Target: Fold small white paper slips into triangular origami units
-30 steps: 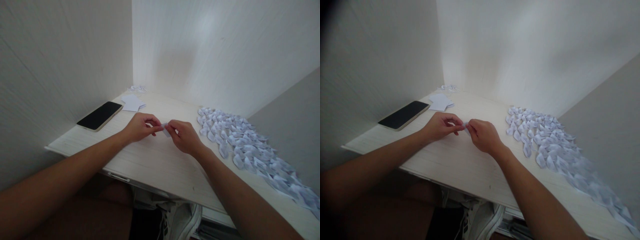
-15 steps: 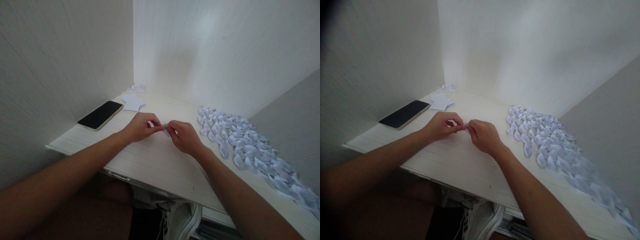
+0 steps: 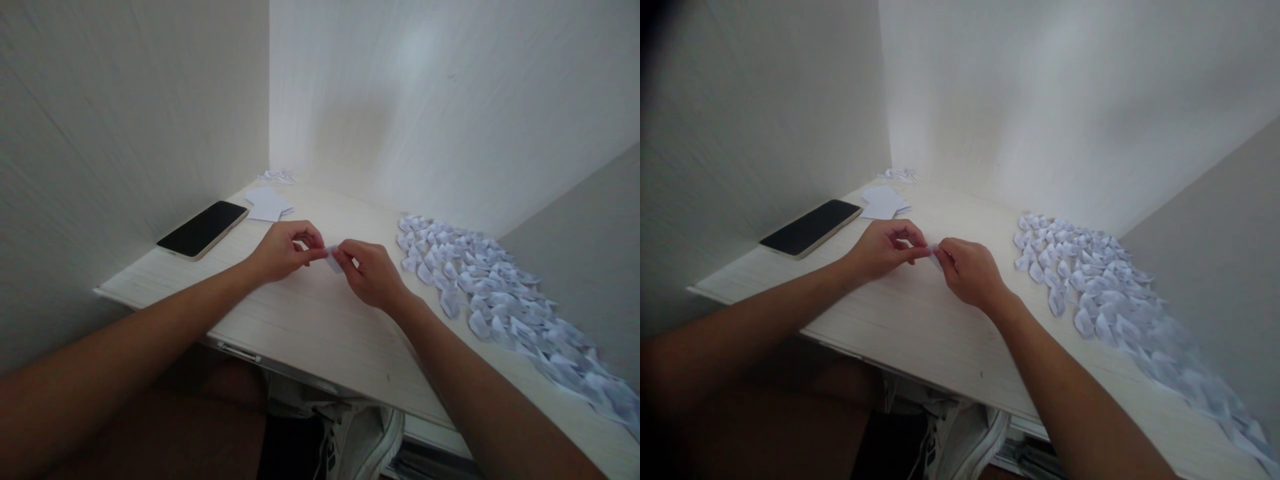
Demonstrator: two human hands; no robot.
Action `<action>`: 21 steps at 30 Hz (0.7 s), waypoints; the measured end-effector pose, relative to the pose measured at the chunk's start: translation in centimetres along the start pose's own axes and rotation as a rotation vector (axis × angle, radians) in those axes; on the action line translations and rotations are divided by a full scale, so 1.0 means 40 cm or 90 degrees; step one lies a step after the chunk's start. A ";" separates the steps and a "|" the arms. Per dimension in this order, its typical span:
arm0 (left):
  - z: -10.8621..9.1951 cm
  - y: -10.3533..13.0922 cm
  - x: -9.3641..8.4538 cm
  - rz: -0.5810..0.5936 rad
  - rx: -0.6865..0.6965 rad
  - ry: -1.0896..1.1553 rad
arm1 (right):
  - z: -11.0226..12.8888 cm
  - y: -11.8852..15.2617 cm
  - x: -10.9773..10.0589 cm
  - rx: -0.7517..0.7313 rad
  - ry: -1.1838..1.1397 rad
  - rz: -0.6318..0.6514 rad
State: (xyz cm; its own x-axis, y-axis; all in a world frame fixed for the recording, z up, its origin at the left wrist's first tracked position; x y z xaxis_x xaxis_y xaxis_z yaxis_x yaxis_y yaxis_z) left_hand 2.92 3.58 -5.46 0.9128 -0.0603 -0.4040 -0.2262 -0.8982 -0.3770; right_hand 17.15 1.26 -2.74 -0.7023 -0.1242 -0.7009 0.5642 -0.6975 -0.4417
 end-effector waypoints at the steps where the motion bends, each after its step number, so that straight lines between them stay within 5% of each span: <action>1: -0.004 -0.001 0.000 0.000 0.004 0.002 | 0.001 0.000 0.001 0.000 0.000 0.000; 9: 0.013 -0.003 0.007 0.015 -0.018 0.065 | 0.000 0.000 0.001 0.004 -0.017 0.005; 21: 0.026 -0.006 0.007 0.022 -0.078 0.182 | 0.001 0.006 -0.025 -0.021 -0.121 -0.103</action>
State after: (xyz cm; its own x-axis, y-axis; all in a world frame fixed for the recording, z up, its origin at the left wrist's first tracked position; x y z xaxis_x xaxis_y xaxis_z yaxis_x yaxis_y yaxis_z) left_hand 2.89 4.24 -6.34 0.9677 -0.1963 -0.1581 -0.2324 -0.9380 -0.2573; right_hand 17.97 1.21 -2.12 -0.8519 -0.1462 -0.5028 0.4496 -0.6965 -0.5592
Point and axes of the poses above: each hand's wrist, its own y-axis away from the middle knuckle, its own x-axis out of the palm, z = x × y, the point moved 9 cm from there along -y, towards the middle knuckle, and after that the axes turned 15 degrees about -y, right-handed, at the moved point
